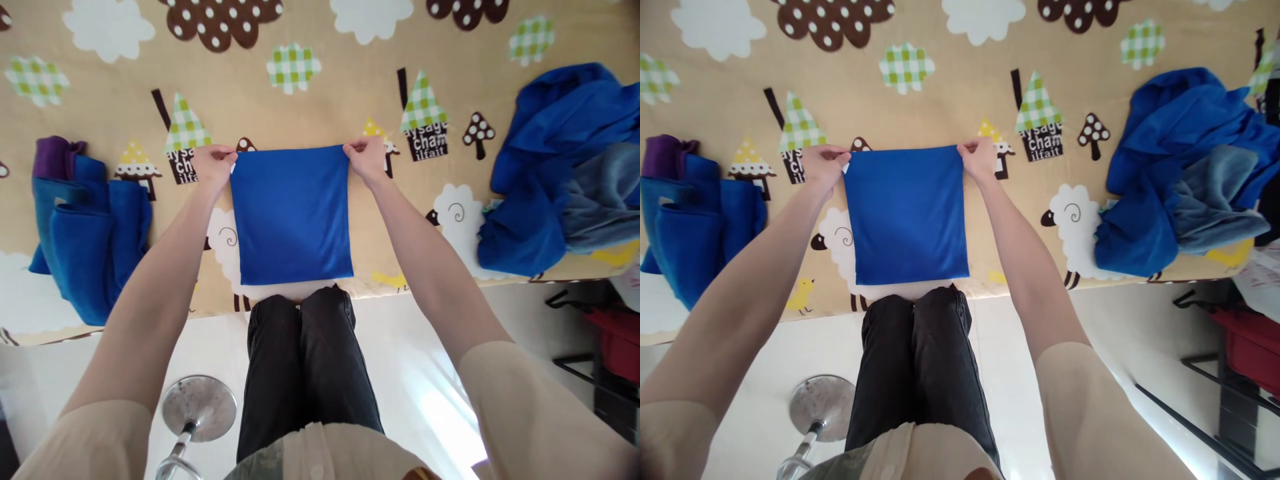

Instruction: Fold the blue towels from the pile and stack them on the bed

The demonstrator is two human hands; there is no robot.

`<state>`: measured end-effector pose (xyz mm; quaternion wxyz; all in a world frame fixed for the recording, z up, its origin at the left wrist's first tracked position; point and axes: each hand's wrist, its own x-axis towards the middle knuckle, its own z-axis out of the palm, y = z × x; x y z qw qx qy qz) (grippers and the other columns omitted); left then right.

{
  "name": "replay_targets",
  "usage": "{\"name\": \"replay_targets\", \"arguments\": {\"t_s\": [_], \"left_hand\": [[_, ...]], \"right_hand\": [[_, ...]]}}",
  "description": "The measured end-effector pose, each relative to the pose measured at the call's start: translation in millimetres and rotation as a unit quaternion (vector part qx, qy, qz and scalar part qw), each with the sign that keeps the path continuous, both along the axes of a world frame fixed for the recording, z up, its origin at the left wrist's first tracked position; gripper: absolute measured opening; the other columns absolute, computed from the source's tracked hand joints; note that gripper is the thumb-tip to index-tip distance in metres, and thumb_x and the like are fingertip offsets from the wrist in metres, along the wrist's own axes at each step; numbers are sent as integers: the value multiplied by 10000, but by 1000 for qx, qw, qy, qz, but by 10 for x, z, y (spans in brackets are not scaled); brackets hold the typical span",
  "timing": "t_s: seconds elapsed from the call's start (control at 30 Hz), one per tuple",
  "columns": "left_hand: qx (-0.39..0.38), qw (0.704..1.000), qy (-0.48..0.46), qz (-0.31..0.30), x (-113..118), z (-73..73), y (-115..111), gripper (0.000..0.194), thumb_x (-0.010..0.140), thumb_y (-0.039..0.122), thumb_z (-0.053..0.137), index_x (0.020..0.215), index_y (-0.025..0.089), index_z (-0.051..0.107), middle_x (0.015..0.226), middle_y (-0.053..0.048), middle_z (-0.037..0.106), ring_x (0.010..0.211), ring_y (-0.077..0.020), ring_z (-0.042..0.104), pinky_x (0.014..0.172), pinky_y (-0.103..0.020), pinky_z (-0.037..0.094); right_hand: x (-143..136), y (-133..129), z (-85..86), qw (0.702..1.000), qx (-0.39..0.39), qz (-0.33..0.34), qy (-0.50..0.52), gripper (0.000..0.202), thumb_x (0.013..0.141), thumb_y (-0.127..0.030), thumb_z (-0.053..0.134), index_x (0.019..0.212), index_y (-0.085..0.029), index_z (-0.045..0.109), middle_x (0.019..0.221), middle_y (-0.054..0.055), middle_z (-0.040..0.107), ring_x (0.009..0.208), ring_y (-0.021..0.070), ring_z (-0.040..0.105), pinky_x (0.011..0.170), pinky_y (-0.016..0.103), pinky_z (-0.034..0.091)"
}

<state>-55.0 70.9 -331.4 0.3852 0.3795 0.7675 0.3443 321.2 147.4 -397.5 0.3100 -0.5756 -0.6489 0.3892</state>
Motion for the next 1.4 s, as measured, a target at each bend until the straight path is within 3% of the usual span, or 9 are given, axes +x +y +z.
{"name": "replay_targets", "arguments": {"t_s": [0.17, 0.33, 0.47, 0.6, 0.7, 0.8, 1.03, 1.23, 1.4], "left_hand": [[39, 997, 72, -9, -77, -143, 101, 174, 958, 244, 737, 1075, 116, 733, 1101, -22, 768, 1119, -163, 675, 1060, -332, 516], [107, 964, 219, -110, 121, -150, -142, 461, 1046, 503, 569, 1362, 172, 622, 1570, -68, 567, 1528, -224, 395, 1331, -506, 244], [157, 926, 234, -251, 543, -189, -544, 579, 1048, 567, 455, 1523, 247, 538, 1728, -45, 362, 1658, -244, 160, 1380, -485, 106], [133, 924, 224, -281, 601, -374, -625, 699, 1025, 594, 450, 1609, 209, 461, 1759, -77, 285, 1672, -282, 55, 1375, -532, 12], [131, 934, 220, -251, 460, -458, -494, 703, 1028, 577, 454, 1648, 249, 407, 1776, -34, 235, 1674, -245, 22, 1379, -484, -28], [145, 932, 219, -249, 496, -387, -544, 700, 1043, 559, 433, 1671, 260, 361, 1786, -14, 196, 1673, -227, -16, 1377, -462, -55], [119, 895, 208, -375, 780, -131, -1756, 699, 1066, 526, 383, 1668, 173, 369, 1758, -105, 275, 1663, -283, 121, 1367, -516, 34], [56, 944, 223, -235, 487, -112, -2492, 705, 1054, 507, 403, 1670, 168, 358, 1770, -120, 232, 1664, -294, 120, 1367, -515, 39], [26, 966, 232, -110, 567, -28, -3107, 676, 1037, 487, 442, 1602, 117, 416, 1664, -224, 409, 1605, -357, 292, 1328, -565, 218]], "right_hand": [[0, 50, -18, 997, -7, -26, -78, 673, 969, -771, 548, 1164, -151, 727, 1150, 170, 732, 1272, 382, 658, 1106, 591, 542], [-407, -322, 366, 976, 67, -62, -198, 698, 1088, -665, 244, 1361, -161, 643, 1446, 208, 618, 1468, 406, 472, 1214, 690, 369], [-898, -917, 606, 959, 122, 102, -237, 683, 1122, -541, 184, 1605, -129, 436, 1704, 156, 379, 1605, 322, 297, 1315, 612, 221], [-807, -1086, 415, 946, 109, 192, -239, 725, 1107, -587, 208, 1679, -155, 320, 1763, 108, 269, 1660, 267, 162, 1355, 570, 83], [-465, -861, 219, 960, 96, 122, -235, 747, 1099, -621, 197, 1699, -182, 268, 1773, 108, 235, 1674, 282, 73, 1331, 644, 4], [-355, -837, 224, 962, 97, 64, -246, 748, 1105, -591, 148, 1712, -160, 213, 1782, 124, 187, 1676, 299, -27, 1305, 696, -42], [-474, -2031, 434, 941, 80, 225, -242, 737, 1092, -588, 223, 1716, -196, 229, 1774, 80, 241, 1672, 275, 101, 1357, 587, 43], [-64, -2273, 403, 960, 25, 111, -255, 709, 1091, -565, 239, 1697, -197, 249, 1774, 115, 226, 1660, 289, 147, 1339, 613, 97], [56, -2757, 542, 972, -33, -22, -230, 643, 1028, -549, 458, 1526, -144, 511, 1581, 219, 478, 1503, 354, 407, 1255, 582, 330]]}}
